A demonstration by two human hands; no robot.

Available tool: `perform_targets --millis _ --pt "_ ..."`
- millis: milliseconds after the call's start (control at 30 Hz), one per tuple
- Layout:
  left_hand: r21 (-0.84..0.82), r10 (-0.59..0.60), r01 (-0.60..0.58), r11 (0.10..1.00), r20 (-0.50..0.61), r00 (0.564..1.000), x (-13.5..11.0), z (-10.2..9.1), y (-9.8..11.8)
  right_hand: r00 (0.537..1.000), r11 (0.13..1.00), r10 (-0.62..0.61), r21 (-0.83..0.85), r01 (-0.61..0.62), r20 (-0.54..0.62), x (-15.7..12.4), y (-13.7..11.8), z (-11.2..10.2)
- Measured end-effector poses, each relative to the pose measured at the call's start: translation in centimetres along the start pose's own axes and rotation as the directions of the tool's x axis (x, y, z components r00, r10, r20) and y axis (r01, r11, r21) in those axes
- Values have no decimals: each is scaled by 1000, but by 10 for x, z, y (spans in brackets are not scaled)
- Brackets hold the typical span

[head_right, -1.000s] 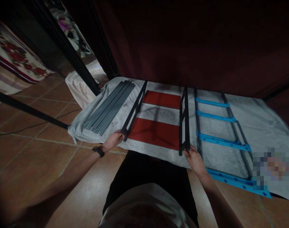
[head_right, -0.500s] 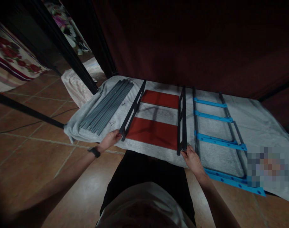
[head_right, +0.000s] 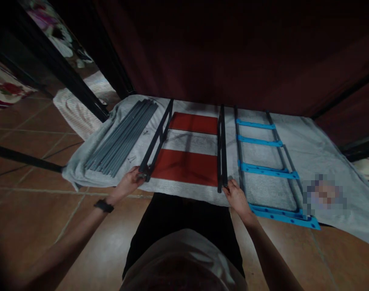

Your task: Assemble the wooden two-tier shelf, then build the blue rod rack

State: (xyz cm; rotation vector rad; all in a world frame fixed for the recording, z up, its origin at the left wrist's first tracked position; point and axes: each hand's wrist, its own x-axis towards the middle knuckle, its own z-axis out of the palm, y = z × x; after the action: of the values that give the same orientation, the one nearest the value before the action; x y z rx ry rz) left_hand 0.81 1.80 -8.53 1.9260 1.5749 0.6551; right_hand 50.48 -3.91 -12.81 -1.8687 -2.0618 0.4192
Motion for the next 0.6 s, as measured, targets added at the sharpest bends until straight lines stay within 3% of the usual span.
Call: perform_targets --millis 167,300,467,600 --pt "24 -87 87 996 18 996 4 14 17 999 999 38 -10 -38 15 3 -11 -4" --pt "143 -161 170 975 -70 984 10 24 21 997 998 60 -17 -60 41 6 -19 -8" --pt "145 -237 257 955 -141 961 13 20 16 995 996 87 -3 -87 56 10 -26 -14" --pt "181 -217 240 954 -142 966 11 19 22 985 989 143 31 -146 93 13 -29 -16"
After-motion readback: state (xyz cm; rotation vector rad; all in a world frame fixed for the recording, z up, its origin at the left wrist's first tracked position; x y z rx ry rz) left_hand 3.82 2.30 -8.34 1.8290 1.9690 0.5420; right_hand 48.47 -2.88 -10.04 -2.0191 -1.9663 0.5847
